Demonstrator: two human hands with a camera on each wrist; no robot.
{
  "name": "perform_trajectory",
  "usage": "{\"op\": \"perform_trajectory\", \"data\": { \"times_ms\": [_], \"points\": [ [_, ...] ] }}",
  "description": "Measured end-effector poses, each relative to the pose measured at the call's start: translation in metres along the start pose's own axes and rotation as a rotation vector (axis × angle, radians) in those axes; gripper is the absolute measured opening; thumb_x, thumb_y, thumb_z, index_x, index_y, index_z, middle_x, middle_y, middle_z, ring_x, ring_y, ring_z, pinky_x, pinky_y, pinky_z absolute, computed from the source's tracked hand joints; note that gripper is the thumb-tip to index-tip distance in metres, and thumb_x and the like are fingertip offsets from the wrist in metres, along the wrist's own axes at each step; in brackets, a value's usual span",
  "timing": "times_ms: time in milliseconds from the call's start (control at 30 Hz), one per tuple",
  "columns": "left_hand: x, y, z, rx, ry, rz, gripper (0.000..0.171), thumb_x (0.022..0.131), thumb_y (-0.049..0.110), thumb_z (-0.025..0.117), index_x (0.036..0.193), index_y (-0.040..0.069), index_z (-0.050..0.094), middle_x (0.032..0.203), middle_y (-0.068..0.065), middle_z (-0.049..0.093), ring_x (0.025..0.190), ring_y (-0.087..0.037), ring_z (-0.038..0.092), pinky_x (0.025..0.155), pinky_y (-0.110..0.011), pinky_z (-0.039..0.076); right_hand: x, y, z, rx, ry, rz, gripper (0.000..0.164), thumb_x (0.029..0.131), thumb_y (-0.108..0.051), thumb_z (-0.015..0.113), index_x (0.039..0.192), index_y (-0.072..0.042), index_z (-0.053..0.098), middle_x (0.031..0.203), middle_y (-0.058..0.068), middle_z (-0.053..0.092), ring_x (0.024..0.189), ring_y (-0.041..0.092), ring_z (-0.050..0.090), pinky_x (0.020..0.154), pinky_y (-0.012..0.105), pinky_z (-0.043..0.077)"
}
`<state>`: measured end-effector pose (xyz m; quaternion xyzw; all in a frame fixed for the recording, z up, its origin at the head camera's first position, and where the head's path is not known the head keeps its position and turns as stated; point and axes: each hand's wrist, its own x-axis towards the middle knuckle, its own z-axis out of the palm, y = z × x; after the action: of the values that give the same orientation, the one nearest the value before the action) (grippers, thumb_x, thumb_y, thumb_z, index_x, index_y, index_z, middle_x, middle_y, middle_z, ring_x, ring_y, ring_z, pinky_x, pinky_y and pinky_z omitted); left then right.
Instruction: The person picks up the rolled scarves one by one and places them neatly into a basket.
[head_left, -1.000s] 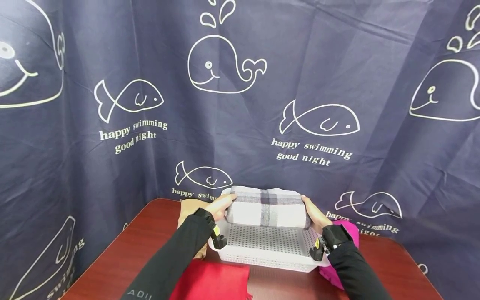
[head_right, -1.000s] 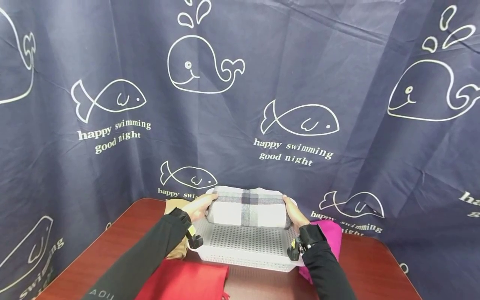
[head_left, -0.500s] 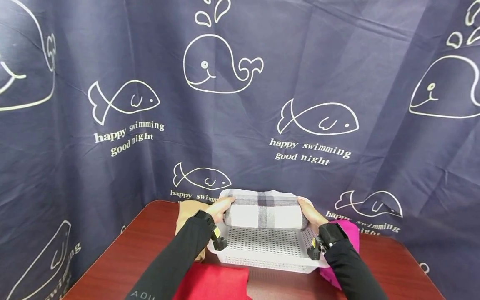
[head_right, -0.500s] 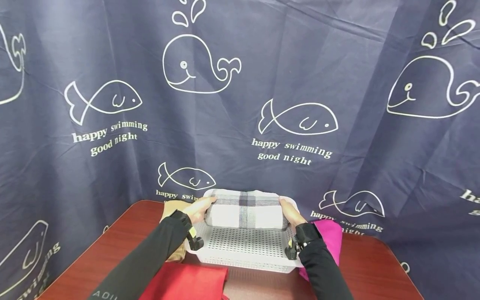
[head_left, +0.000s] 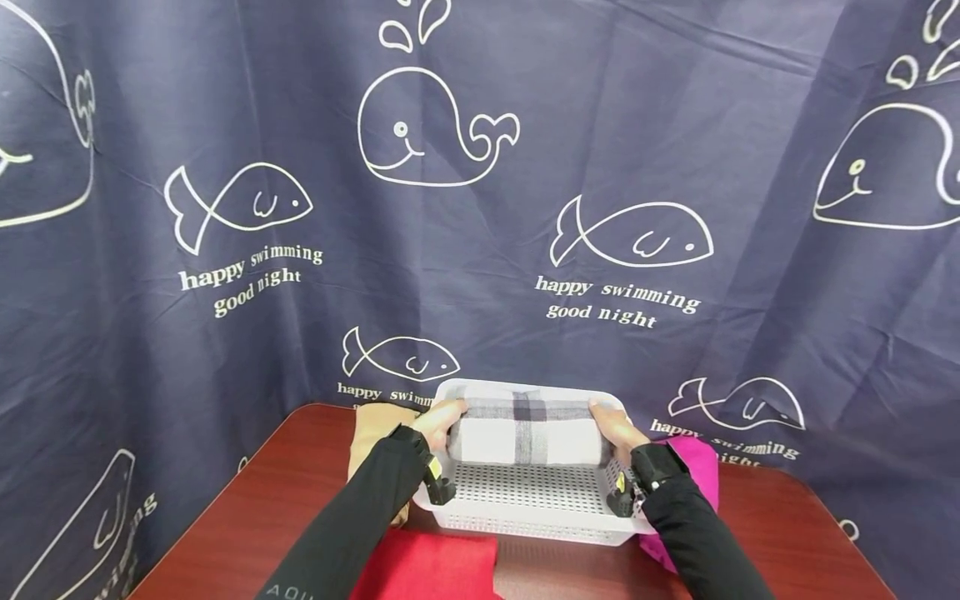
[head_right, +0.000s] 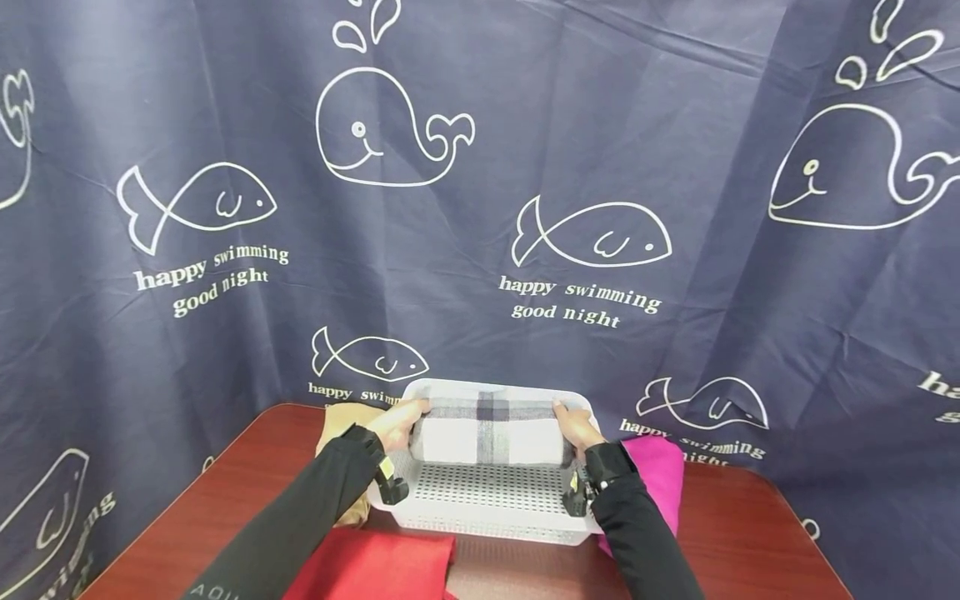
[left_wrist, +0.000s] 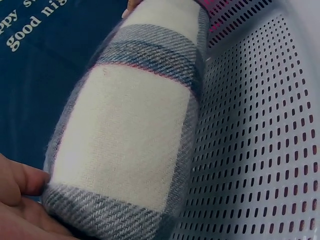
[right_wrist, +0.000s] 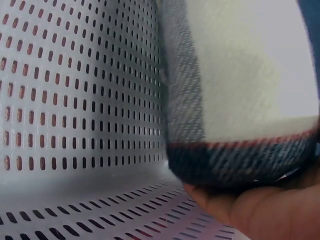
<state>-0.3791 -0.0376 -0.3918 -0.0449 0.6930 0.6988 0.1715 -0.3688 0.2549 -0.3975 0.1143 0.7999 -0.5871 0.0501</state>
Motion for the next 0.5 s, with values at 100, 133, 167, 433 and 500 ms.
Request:
{"op": "perform_trajectory", "data": {
  "times_ms": [100, 133, 167, 433, 500],
  "points": [
    [0.002, -0.003, 0.000, 0.001, -0.017, 0.000, 0.014, 0.094, 0.012, 0.036, 0.097, 0.001, 0.045, 0.092, -0.015, 0.048, 0.081, -0.028, 0.049, 0.088, -0.065, 0.035, -0.001, 0.001, 0.001, 0.013, -0.003, 0.010, 0.056, 0.098, -0.036, 0.039, 0.124, 0.013, 0.038, 0.087, 0.013, 0.050, 0.068, 0.018, 0.053, 0.062, 0.034, 0.049],
    [0.003, -0.004, 0.000, -0.003, -0.024, 0.003, 0.014, 0.095, 0.011, 0.035, 0.098, 0.001, 0.045, 0.092, -0.015, 0.048, 0.081, -0.028, 0.048, 0.088, -0.063, 0.036, -0.001, 0.002, 0.001, 0.018, -0.004, 0.014, 0.054, 0.098, -0.036, 0.039, 0.122, 0.013, 0.040, 0.086, 0.012, 0.051, 0.068, 0.018, 0.053, 0.062, 0.034, 0.049],
    [0.004, -0.005, 0.000, -0.008, -0.028, 0.009, 0.014, 0.095, 0.011, 0.035, 0.097, 0.001, 0.045, 0.091, -0.014, 0.048, 0.080, -0.028, 0.048, 0.086, -0.060, 0.037, -0.001, 0.002, 0.001, 0.020, 0.001, 0.021, 0.052, 0.098, -0.035, 0.040, 0.120, 0.012, 0.042, 0.085, 0.012, 0.051, 0.067, 0.018, 0.053, 0.062, 0.034, 0.049],
    [0.013, -0.008, 0.005, -0.009, -0.010, -0.037, 0.019, 0.099, 0.010, 0.032, 0.097, -0.002, 0.047, 0.089, -0.013, 0.052, 0.079, -0.025, 0.052, 0.080, -0.046, 0.043, 0.000, 0.004, 0.004, -0.019, 0.065, 0.020, 0.049, 0.099, -0.030, 0.039, 0.118, 0.015, 0.045, 0.099, 0.020, 0.045, 0.070, 0.019, 0.051, 0.062, 0.031, 0.048],
    [0.023, -0.013, 0.005, -0.015, 0.004, -0.044, 0.022, 0.100, 0.011, 0.033, 0.103, -0.005, 0.047, 0.092, -0.016, 0.054, 0.082, -0.026, 0.053, 0.084, -0.049, 0.043, 0.001, 0.005, 0.005, -0.018, 0.066, 0.026, 0.048, 0.099, -0.029, 0.038, 0.118, 0.015, 0.045, 0.099, 0.020, 0.045, 0.070, 0.019, 0.051, 0.062, 0.031, 0.048]
  ]
}}
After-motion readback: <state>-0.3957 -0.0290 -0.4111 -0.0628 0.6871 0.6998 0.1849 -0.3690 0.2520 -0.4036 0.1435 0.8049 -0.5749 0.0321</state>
